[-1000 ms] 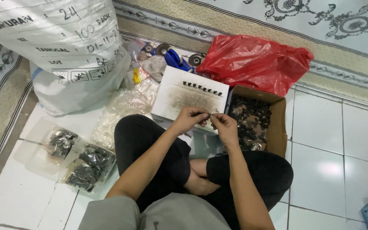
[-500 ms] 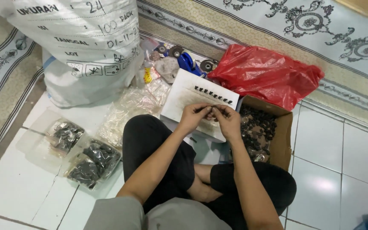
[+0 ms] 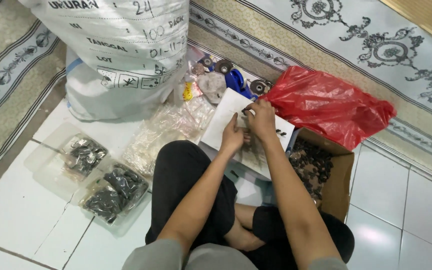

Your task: The person sits on the floor and repeatedly picks small black plastic parts from a cardboard box, briefly handles them, and places them in a line on a white rectangular board. The process continues with multiple items being arranged in a row.

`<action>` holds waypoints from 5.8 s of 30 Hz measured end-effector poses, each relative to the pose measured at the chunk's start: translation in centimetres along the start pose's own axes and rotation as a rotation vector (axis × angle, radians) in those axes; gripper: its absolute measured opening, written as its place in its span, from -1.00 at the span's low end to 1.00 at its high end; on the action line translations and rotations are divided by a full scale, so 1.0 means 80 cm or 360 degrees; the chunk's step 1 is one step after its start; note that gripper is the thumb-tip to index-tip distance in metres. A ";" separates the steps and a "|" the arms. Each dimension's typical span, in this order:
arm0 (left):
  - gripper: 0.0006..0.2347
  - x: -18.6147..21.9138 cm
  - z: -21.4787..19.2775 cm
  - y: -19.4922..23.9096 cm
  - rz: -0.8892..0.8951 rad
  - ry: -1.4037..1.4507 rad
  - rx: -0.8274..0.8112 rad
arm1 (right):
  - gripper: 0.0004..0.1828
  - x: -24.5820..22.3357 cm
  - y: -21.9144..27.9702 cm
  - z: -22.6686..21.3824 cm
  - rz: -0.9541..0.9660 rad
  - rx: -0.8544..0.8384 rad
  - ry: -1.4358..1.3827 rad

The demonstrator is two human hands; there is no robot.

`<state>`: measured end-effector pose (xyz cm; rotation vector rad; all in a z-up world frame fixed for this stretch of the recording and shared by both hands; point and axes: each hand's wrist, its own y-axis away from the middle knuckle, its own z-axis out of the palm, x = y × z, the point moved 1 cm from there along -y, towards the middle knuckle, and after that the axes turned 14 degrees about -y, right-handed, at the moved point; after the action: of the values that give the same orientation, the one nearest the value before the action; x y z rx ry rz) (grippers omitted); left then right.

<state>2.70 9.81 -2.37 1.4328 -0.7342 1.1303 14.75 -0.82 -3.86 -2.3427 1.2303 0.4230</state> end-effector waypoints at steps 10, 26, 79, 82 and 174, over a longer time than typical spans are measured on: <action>-0.40 -0.027 0.010 -0.033 -0.0051 0.0029 -0.0106 | -0.90 0.031 -0.010 0.041 -0.0048 -0.0087 0.0202; -0.41 -0.049 0.016 -0.052 -0.0068 -0.0029 -0.0091 | -0.84 0.025 -0.010 0.044 -0.0012 -0.0078 0.0145; -0.74 -0.061 0.033 0.035 0.0417 -0.1009 -0.0208 | -0.56 0.128 0.315 -0.066 0.1616 -0.0179 -0.0667; -0.75 -0.056 0.030 0.042 0.0442 -0.1033 -0.0206 | -0.52 0.119 0.310 -0.082 0.1634 -0.0201 -0.0654; -0.75 -0.103 0.305 -0.010 0.0170 -0.0259 -0.0507 | -0.84 0.178 0.303 -0.132 0.1297 0.1012 -0.1256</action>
<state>6.26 -14.92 -8.53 1.2343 -1.0663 0.9337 3.07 -28.25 -7.64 -0.9119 1.5215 0.9262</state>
